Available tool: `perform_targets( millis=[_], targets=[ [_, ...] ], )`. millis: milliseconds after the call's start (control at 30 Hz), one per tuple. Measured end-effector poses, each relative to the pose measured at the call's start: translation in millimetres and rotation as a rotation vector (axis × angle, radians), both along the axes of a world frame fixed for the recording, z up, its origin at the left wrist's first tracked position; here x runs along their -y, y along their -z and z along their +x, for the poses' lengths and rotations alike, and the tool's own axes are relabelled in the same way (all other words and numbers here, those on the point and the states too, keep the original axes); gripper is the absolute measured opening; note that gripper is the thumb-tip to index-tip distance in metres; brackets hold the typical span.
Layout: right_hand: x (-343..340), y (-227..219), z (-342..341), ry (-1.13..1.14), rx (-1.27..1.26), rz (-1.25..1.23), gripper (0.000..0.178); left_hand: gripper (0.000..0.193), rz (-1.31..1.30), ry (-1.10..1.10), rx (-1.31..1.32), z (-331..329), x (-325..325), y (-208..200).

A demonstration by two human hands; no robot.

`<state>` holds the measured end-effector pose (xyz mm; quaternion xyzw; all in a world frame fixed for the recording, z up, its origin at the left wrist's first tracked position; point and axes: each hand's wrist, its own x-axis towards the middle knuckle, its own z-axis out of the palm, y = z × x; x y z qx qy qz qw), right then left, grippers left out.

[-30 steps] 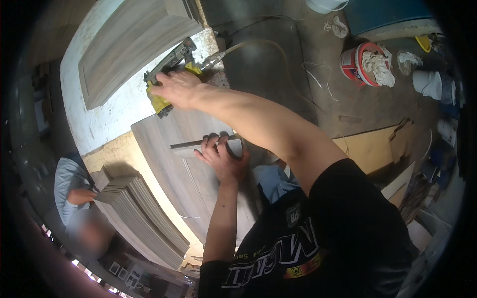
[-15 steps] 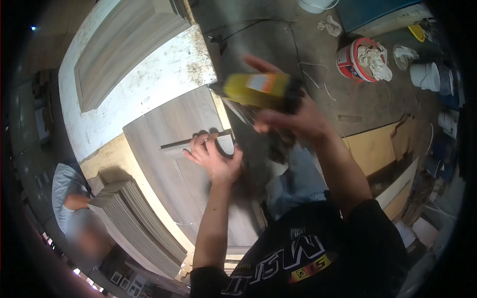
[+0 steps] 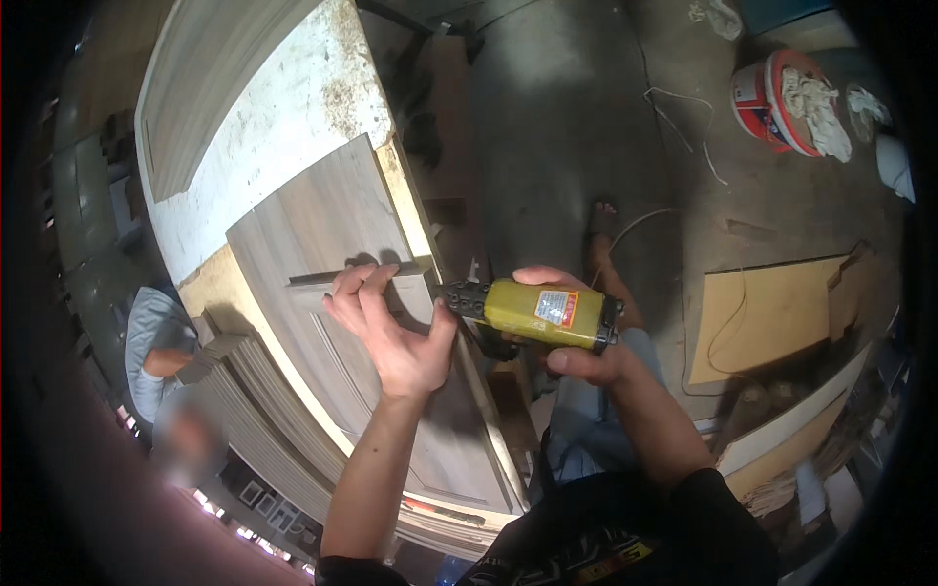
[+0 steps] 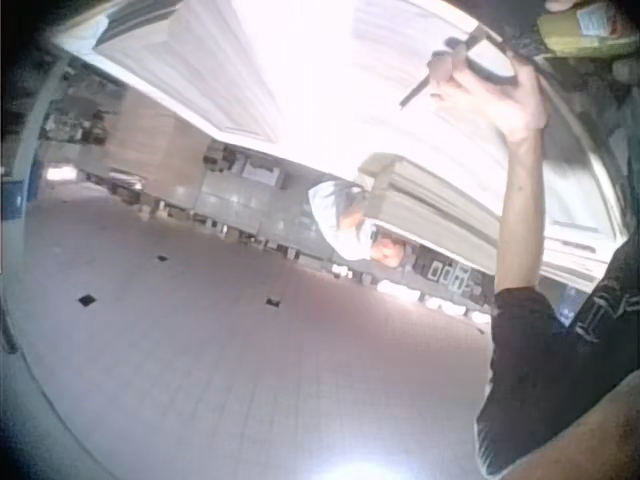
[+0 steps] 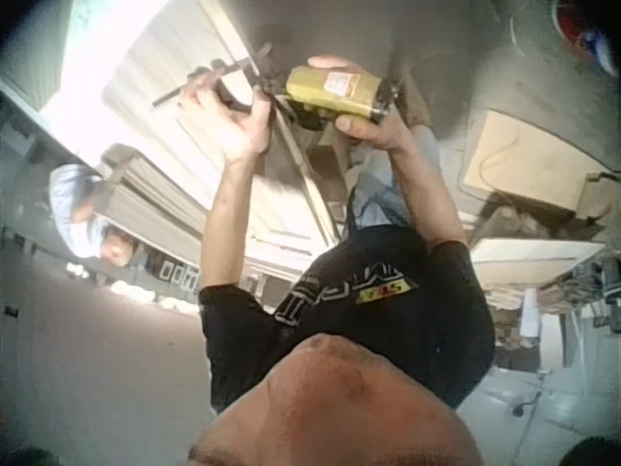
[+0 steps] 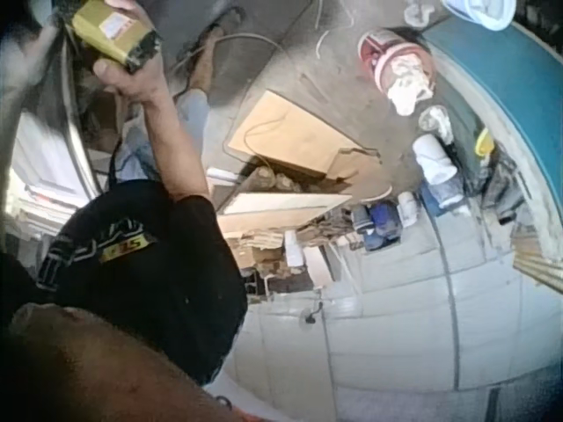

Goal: Assembling wooden cabinet door panels using glue and a pneumatic nail gun.

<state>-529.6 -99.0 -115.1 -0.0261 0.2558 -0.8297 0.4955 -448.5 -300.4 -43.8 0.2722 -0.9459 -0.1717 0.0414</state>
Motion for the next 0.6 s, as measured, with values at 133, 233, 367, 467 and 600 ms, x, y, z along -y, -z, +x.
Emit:
perform_targets(
  millis=[133, 233, 367, 467, 600],
  targets=[
    [4, 10, -2, 0.029, -0.045, 0.013, 0.081, 0.062, 0.003, 0.019, 0.004, -1, 0, 2],
    [8, 11, -8, 0.020, -0.049, -0.004, 0.080, 0.063, -0.004, 0.020, 0.015, 0, 1, 2],
    [11, 13, -10, 0.016, -0.104, -0.036, 0.079, 0.064, 0.030, 0.017, -0.072, 4, 8, 8],
    [9, 12, -10, 0.020, -0.133, -0.013, 0.078, 0.064, 0.009, 0.022, -0.070, 4, 5, 7],
    [10, 15, -9, 0.018, -0.139, -0.020, 0.079, 0.063, -0.026, 0.049, 0.015, 2, 5, 3]
  ],
)
